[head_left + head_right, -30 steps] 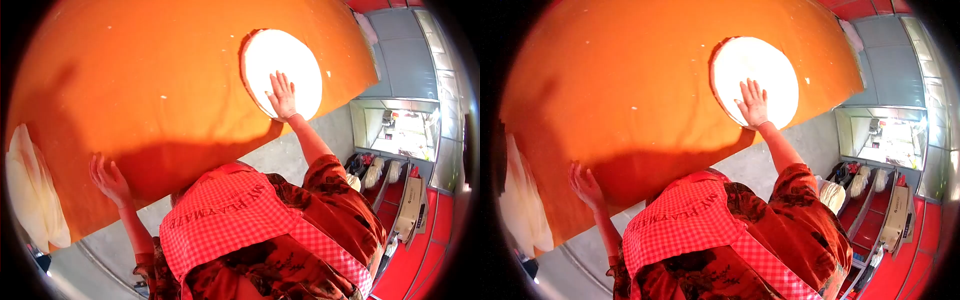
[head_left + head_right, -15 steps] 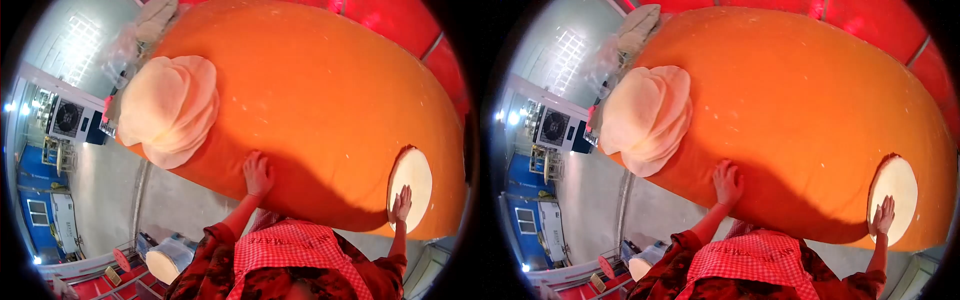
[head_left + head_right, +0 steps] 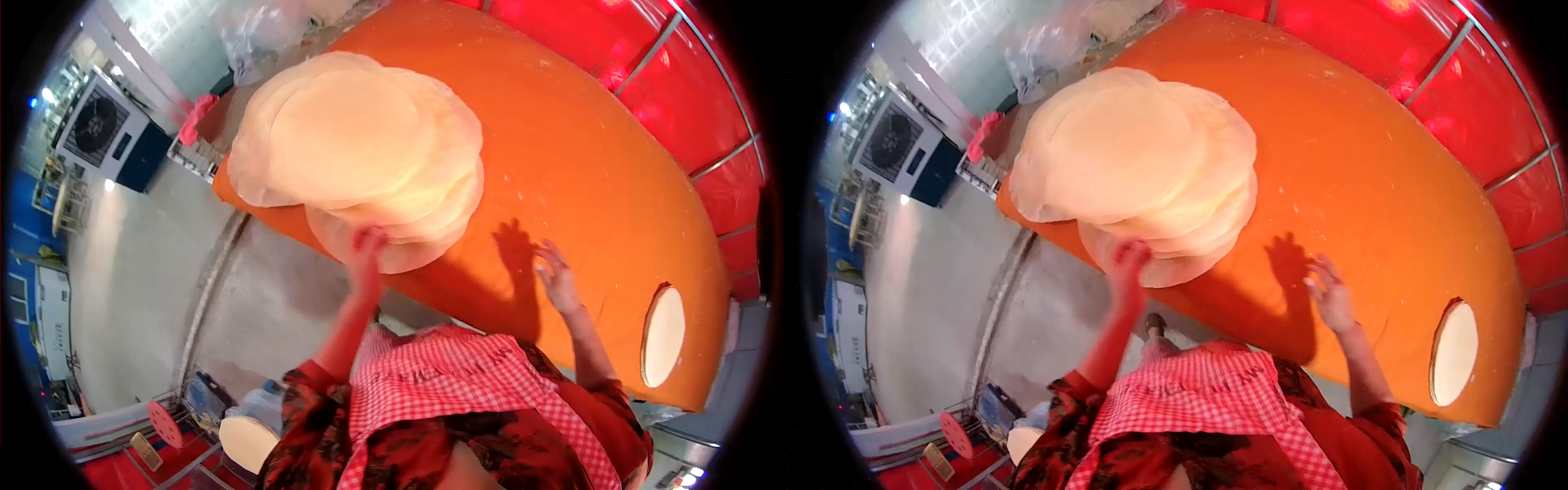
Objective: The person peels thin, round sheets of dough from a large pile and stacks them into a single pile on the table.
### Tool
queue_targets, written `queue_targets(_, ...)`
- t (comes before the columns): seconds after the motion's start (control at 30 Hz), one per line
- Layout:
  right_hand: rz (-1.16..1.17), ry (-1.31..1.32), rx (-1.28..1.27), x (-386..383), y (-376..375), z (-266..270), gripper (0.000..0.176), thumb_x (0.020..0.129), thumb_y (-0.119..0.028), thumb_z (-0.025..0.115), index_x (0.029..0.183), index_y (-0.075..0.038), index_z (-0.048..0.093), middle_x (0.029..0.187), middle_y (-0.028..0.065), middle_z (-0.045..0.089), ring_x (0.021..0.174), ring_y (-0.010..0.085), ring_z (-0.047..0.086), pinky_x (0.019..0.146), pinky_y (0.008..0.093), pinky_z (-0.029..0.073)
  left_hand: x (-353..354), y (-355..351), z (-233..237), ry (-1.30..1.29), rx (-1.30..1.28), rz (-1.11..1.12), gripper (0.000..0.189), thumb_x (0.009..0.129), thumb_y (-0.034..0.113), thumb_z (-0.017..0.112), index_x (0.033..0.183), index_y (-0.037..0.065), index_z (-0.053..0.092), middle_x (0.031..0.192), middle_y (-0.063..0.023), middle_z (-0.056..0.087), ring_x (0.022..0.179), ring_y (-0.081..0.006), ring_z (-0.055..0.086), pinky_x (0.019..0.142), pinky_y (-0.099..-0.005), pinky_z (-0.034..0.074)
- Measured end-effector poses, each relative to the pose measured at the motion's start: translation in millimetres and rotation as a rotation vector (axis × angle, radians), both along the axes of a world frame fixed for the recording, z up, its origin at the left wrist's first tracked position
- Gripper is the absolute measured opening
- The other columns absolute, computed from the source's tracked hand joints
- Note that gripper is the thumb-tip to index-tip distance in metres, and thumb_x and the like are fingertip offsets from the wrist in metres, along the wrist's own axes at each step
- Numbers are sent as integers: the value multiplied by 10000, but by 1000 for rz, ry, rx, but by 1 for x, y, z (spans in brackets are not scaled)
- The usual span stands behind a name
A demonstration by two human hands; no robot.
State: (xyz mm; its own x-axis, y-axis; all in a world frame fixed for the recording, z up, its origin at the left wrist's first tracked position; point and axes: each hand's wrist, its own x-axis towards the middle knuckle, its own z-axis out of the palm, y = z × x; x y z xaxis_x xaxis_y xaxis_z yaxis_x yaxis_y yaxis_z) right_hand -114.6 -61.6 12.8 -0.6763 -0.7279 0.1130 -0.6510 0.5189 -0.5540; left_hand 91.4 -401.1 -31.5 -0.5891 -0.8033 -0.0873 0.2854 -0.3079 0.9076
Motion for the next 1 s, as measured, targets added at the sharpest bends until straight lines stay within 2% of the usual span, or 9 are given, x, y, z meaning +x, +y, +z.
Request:
queue_targets(0.2,305,-21,11,56,-208,25,329,871,-193,648,1163,-49,599,1348,163,508,1149,355,540,951,396,467,39,-138,15,2,247,159,420,909,52,543,1298,-10,396,1235,-118,472,1065,-210,536,915,-330,483)
queue_targets(0.57,437,250,-93,78,-399,-5,446,872,-267,629,1234,-16,557,1349,187,492,1222,340,484,1027,427,382,11,-188,40,106,431,6,528,924,58,507,1387,1,260,1277,-185,471,1163,-318,531,973,-423,479)
queue_targets(0.67,386,388,-209,72,-443,-29,374,818,-233,678,1115,-14,614,1191,172,593,1137,320,549,935,410,439,13,-197,38,50,339,-108,517,930,78,501,1389,15,271,1316,-197,456,1208,-341,510,979,-437,475)
queue_targets(0.7,298,-66,-277,66,-455,-23,279,830,-214,651,1021,-10,641,1064,182,624,1037,298,589,875,399,458,16,-201,35,35,311,-157,514,930,87,504,1388,20,282,1330,-195,448,1217,-337,505,974,-430,477)
queue_targets(0.77,188,-420,-152,24,-479,21,194,846,-199,609,845,-13,664,839,188,649,818,252,620,745,385,474,24,-204,38,-196,199,5,482,897,76,557,1334,33,359,1249,-136,484,1095,-255,545,875,-358,490)
queue_targets(0.8,172,-332,36,-7,-491,36,213,851,-203,594,764,-19,659,742,183,644,701,229,610,675,383,472,30,-208,26,-267,169,102,482,884,63,579,1320,39,375,1212,-115,495,1037,-223,549,837,-326,484)
queue_targets(0.83,293,-16,-96,-28,-501,56,228,867,-220,590,744,-35,641,672,156,624,588,224,542,598,383,444,33,-214,18,-322,137,201,483,870,50,601,1306,46,390,1176,-94,505,980,-191,553,798,-294,478)
queue_targets(0.93,352,360,-105,-20,-501,145,111,825,-111,568,777,-31,629,742,149,622,665,302,593,608,416,460,45,-222,20,-295,151,34,452,866,38,605,1269,16,402,1107,-83,512,913,-154,529,813,-289,487)
queue_targets(1.0,353,530,-42,8,-489,148,89,791,-90,540,819,-48,614,790,144,622,707,322,615,601,436,476,44,-232,29,-217,89,-84,444,868,46,604,1261,-3,401,1108,-88,512,917,-154,533,817,-289,489)
